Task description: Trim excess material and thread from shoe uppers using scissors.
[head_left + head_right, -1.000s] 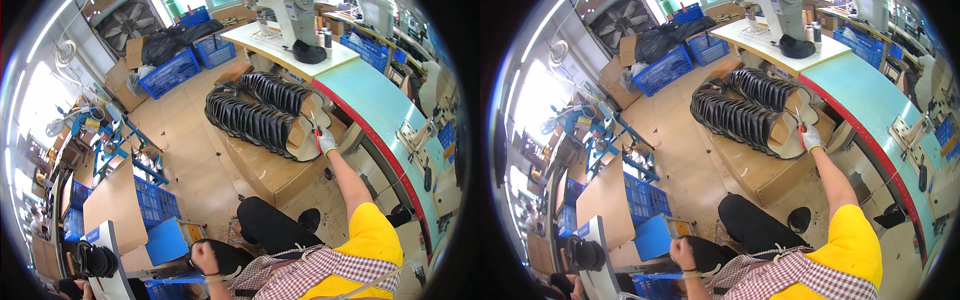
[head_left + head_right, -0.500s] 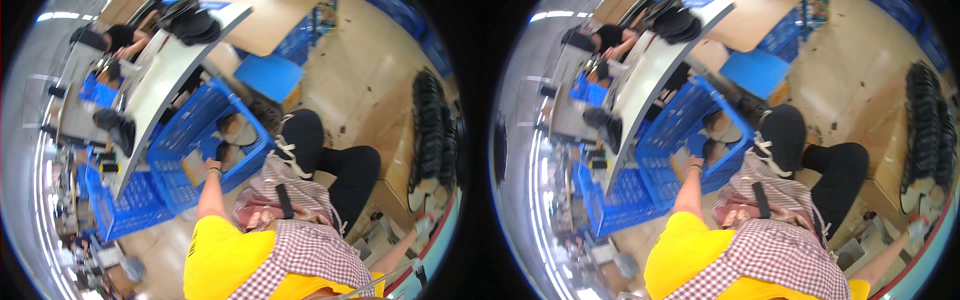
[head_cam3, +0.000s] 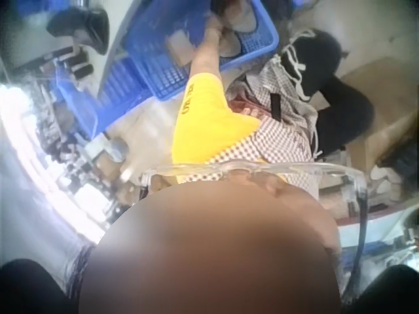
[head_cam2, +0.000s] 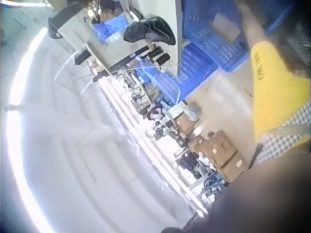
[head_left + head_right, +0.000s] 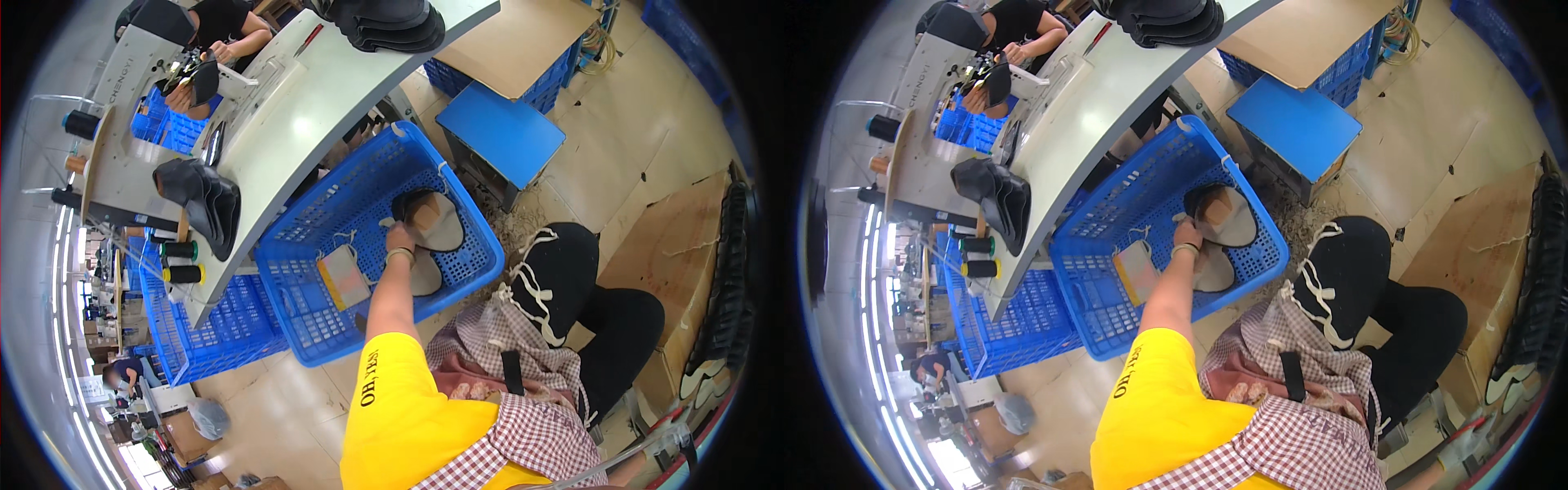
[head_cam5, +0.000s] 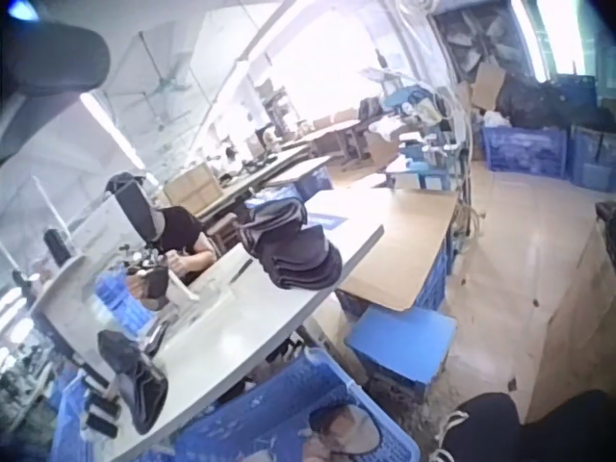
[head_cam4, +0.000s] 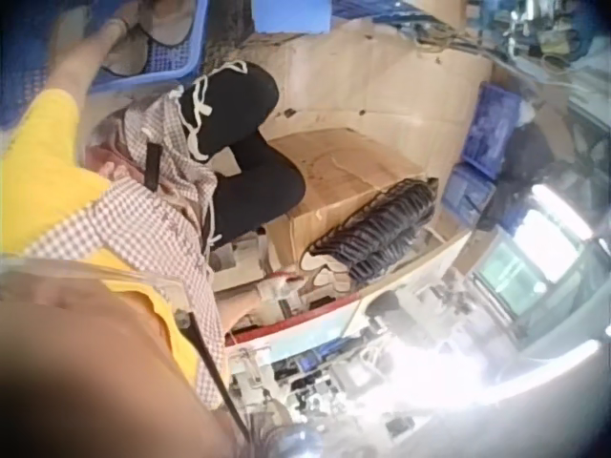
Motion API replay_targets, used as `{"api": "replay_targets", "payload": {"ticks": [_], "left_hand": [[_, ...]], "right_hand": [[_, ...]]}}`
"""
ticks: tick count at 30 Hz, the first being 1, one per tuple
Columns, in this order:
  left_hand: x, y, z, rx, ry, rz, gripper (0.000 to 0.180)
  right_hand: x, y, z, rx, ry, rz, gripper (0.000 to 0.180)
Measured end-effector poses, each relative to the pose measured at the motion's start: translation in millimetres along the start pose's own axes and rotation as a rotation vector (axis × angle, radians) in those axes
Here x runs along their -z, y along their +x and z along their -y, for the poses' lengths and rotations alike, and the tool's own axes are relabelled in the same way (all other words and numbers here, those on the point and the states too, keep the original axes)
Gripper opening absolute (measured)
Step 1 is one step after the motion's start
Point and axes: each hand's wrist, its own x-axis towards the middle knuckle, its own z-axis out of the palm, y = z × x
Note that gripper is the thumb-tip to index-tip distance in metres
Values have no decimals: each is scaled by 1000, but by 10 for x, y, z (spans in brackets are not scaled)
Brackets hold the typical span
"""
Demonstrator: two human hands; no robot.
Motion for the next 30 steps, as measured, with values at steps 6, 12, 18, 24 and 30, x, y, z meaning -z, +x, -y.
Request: {"api": "replay_targets", "payload": {"ticks": [6, 12, 18, 24, 30], "left_hand": [[-394, 574, -473, -251, 297, -92, 11], [-410, 328, -441, -193, 334, -184, 11], [527, -379, -462, -126, -51, 47, 35], [1579, -1078, -359, -197, -440, -300, 29], [2267, -1787, -1517, -236, -748, -271, 21]], "right_hand": [[-258, -245, -1223, -374, 152, 164, 45], [-590, 317, 6, -361, 459, 265, 49], [-615, 587, 1237, -21, 364, 395, 49], [-786, 522, 2186, 274, 811, 531, 50], [-493, 457, 2796, 327, 918, 548, 57]]}}
